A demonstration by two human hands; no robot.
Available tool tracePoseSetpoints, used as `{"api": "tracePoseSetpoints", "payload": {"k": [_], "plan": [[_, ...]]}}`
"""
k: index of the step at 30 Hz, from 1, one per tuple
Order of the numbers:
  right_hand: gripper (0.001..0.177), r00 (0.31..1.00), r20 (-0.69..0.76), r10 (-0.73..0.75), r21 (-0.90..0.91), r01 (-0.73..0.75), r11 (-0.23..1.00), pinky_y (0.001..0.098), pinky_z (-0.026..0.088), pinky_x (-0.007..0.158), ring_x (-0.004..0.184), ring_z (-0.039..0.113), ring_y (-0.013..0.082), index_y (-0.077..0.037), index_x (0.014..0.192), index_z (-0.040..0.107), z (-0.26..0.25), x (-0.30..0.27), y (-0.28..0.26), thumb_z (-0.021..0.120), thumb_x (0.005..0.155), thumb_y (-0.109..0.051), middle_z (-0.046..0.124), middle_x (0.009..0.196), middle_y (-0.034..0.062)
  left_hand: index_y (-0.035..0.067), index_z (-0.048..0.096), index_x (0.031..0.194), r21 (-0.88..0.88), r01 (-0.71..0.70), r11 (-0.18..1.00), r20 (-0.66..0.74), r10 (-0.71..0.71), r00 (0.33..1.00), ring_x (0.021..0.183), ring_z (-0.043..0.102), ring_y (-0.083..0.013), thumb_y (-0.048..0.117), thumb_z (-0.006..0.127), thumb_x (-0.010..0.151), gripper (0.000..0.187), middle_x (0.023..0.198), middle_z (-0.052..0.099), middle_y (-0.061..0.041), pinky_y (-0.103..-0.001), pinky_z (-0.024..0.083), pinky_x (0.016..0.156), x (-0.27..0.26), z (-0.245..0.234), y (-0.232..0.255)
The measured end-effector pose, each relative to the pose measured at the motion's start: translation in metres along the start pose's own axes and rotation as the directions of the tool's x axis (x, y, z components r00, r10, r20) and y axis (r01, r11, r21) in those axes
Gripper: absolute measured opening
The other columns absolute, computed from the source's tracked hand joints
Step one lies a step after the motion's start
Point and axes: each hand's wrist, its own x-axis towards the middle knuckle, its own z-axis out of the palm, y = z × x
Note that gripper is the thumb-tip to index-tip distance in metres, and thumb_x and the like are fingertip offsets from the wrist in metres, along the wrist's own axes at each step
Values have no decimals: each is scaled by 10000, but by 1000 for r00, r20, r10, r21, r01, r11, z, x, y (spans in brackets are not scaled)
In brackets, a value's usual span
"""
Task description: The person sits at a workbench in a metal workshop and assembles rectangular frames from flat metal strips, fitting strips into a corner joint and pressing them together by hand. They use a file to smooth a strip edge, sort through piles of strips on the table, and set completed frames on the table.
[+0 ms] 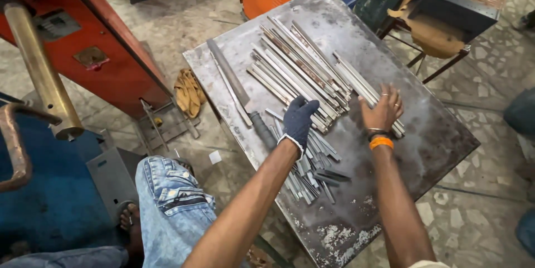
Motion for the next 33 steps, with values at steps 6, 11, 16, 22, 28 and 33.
{"api": "tracePoseSetpoints", "payload": {"k": [6,11,16,22,28,33], "plan": [[594,959,-120,257,-53,-265,963,596,249,1122,1360,451,387,-103,1306,672,-5,4,37,821,850,-452,582,1422,157,-41,584,1359,137,-67,988,-98,81,992,1057,679,-211,242,762,841,617,1179,709,-117,-314,520,929,19,-7,-17],[378,840,-243,484,135,-465,875,490,424,1061,1161,617,345,-98,1116,764,-5,-28,72,796,912,-415,706,1188,139,-49,569,1388,82,-59,995,-117,68,991,1083,677,-245,247,758,819,669,1203,714,-150,-334,513,947,19,-14,-16],[300,979,-188,78,147,-51,988,470,459,1033,1128,639,384,-52,1099,787,11,-32,87,837,868,-237,732,1139,177,-47,556,1391,57,-68,996,-159,76,984,1095,670,-248,241,775,805,689,1207,709,-159,-332,506,965,15,-9,-23],[311,1000,-26,7,424,4,905,402,501,1054,1135,692,311,-57,1127,779,31,-1,52,754,828,23,749,1183,149,-20,595,1377,108,4,994,-191,17,981,1113,679,-263,254,748,797,659,1228,717,-165,-344,520,966,-3,-7,-7],[309,996,74,49,583,-84,808,365,514,1059,1165,693,257,-43,1093,775,68,26,22,699,825,91,747,1206,122,-9,562,1398,157,3,988,-261,38,965,1239,626,-282,255,763,814,672,1349,649,-177,-353,475,1049,2,-25,-11],[362,994,114,-2,576,-64,815,378,477,1096,1222,661,276,-79,1157,761,91,39,23,691,842,84,720,1268,127,-27,561,1392,87,-58,995,-242,78,967,1219,642,-303,219,734,848,621,1333,663,-210,-359,487,1049,7,-38,-15]]}}
